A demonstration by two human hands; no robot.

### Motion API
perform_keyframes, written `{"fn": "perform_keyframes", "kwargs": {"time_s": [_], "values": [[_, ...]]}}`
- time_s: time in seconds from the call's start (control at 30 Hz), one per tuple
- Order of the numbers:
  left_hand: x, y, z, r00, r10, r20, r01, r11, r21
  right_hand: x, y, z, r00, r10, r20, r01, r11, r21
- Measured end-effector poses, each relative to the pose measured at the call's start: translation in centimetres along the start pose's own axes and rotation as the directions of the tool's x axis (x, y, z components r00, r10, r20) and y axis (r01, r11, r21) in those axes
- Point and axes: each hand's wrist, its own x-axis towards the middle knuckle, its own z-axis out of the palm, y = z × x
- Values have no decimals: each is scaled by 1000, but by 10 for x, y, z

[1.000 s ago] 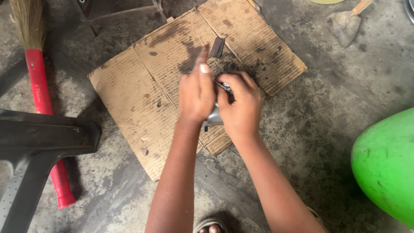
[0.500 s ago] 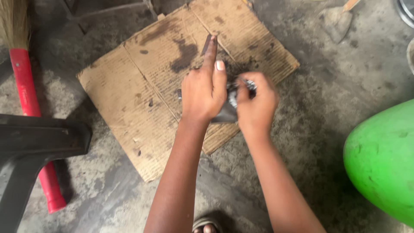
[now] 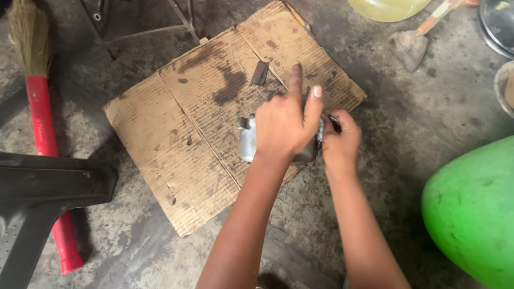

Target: The person scrubs a silver metal part on a piece of cardboard using a dark abrasive block and a patterned cloth. They repeatedly rub the surface, wipe it with the cloth, and turn the part over to clean different sides.

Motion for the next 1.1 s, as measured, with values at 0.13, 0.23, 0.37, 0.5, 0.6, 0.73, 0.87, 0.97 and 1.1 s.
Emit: {"fn": "perform_keyframes", "kwargs": {"time_s": [0.13,0.23,0.37,0.5,0.6,0.73,0.87,0.97,1.1], "values": [[5,1,-1,992,-96,-87,96,995,-4,-9,-39,6,990,-105,92,103,994,26],[11,-2,-4,985,-149,-82,146,989,-33,-6,-46,10,974,-189,123,204,971,-121],[6,-10,-10,971,-229,-64,223,971,-86,4,-14,10,998,16,64,-22,996,88],[10,-12,-16,970,-189,-155,176,980,-91,27,-10,18,999,-20,44,23,997,-80],[5,-16,-17,965,-227,-131,219,973,-73,14,-27,31,992,-39,123,43,998,-35],[-5,-25,-22,949,-280,-145,252,951,-181,-10,-46,45,971,-75,228,91,994,-58],[-5,-40,-31,915,-378,-144,339,910,-238,-5,-42,35,992,-33,119,53,984,-169],[-1,-51,-29,903,-414,-116,378,892,-247,1,-38,27,987,-146,68,160,941,-299],[1,-55,-25,930,-306,-203,268,943,-195,-9,-58,53,974,-186,129,215,937,-273]]}}
